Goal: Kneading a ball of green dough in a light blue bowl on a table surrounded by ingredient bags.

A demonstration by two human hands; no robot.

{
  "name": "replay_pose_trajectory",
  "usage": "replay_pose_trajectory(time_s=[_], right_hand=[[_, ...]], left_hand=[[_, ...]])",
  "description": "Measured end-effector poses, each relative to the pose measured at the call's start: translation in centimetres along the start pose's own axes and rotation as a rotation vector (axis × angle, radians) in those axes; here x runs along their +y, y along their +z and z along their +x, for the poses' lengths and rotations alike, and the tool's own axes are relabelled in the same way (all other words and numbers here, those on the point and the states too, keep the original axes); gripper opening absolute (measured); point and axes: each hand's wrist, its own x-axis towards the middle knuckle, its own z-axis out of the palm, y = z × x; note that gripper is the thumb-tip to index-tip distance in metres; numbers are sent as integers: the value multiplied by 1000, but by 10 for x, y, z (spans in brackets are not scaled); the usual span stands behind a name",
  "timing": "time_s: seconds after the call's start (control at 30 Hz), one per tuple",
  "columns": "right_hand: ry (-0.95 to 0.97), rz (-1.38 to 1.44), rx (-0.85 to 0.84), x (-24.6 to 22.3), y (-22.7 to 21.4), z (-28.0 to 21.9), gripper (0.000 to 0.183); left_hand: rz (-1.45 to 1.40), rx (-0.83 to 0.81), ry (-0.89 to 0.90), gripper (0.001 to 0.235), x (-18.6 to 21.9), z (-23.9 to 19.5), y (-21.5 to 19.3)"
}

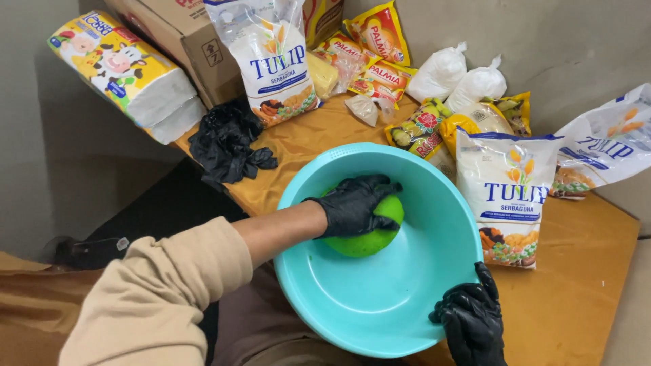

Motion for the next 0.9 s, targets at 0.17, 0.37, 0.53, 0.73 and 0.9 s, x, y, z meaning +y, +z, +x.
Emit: replay_pose_trajectory(time_s=[0.17, 0.37, 0.53, 0.73, 0.9], right_hand=[[23, 6, 5, -7, 0, 6, 43], [85, 31, 10, -22, -1, 18, 46], [101, -9, 15, -12, 9, 10, 49], [43, 7, 146, -13, 9, 9, 44], [26, 21, 114, -15, 7, 10, 42]], left_hand=[[-40, -95, -500, 70, 2, -46, -9], [-100, -363, -486, 97, 0, -37, -33], [-43, -409, -526, 111, -25, -32, -1], [485, -125, -449, 92, -18, -11, 75], [66, 16, 85, 39, -12, -46, 72]])
